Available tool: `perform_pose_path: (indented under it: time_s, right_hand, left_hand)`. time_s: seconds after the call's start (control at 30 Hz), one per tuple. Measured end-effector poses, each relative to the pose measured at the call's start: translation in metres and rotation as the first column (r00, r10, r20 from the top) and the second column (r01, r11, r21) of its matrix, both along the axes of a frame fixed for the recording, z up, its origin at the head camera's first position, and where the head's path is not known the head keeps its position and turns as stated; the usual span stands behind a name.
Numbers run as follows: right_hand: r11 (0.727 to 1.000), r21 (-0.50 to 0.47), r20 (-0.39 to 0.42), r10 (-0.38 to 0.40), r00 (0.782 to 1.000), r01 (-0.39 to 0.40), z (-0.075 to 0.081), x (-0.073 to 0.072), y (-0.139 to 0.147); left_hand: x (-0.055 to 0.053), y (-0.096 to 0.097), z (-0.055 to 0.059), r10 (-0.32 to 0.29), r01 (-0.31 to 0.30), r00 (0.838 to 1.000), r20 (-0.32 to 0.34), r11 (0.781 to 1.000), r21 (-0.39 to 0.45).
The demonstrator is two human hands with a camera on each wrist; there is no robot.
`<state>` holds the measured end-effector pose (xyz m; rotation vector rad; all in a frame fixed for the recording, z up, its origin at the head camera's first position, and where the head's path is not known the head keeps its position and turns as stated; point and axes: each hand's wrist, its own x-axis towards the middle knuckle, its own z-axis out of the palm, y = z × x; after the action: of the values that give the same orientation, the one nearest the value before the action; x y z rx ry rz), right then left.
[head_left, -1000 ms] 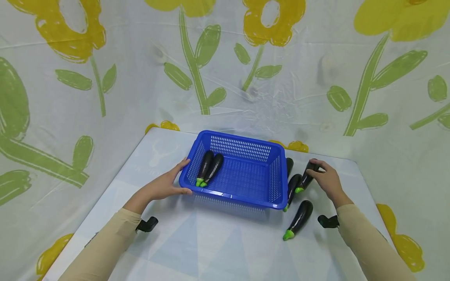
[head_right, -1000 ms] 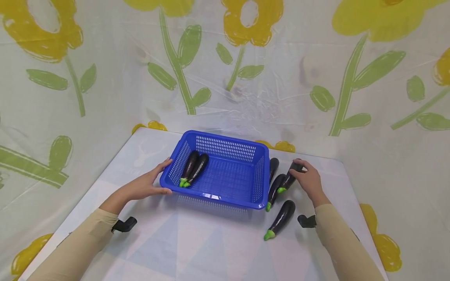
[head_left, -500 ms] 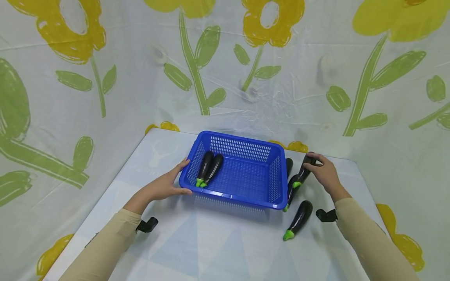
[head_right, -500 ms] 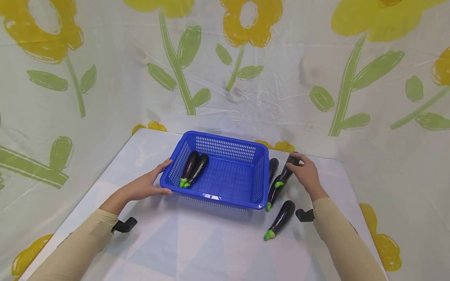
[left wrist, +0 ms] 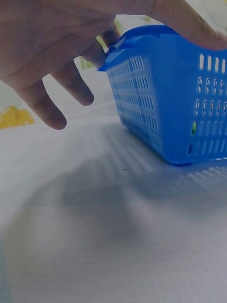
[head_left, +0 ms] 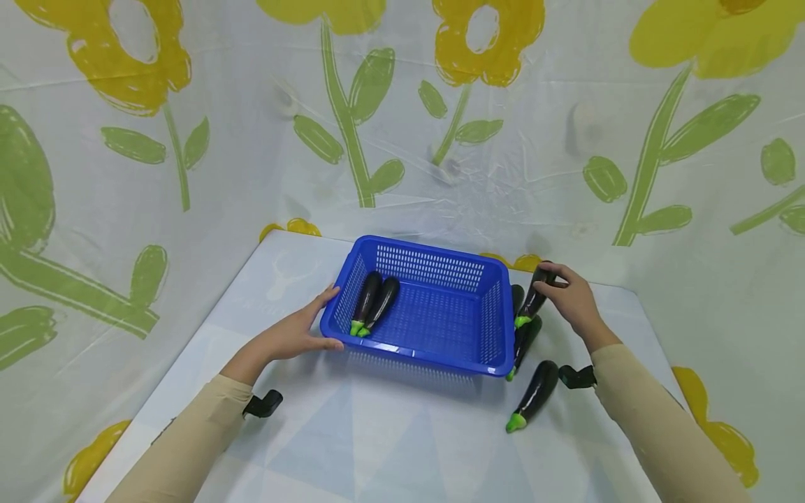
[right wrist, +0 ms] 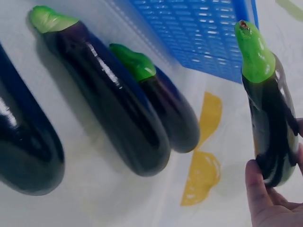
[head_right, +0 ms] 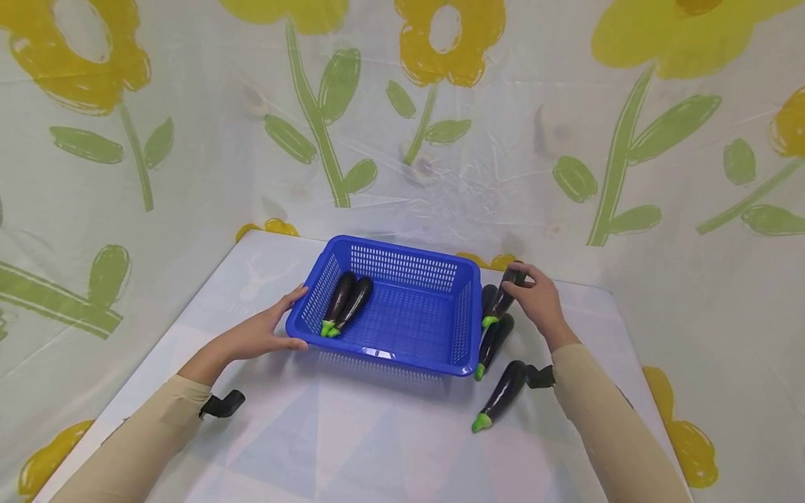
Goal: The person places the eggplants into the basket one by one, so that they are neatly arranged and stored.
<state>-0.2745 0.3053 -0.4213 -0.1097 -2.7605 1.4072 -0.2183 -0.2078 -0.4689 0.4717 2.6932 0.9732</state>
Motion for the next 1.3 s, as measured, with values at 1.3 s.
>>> perform_pose_path:
  time_s: [1.3]
  right_hand:
    - [0.988,-0.034,-0.036,0.15,0.988,-0.151,0.008,-0.017,-0.069]
  left_hand:
    - [-0.001,0.001,0.0,-0.007,0.007,1.0,-0.003,1.0,-0.023]
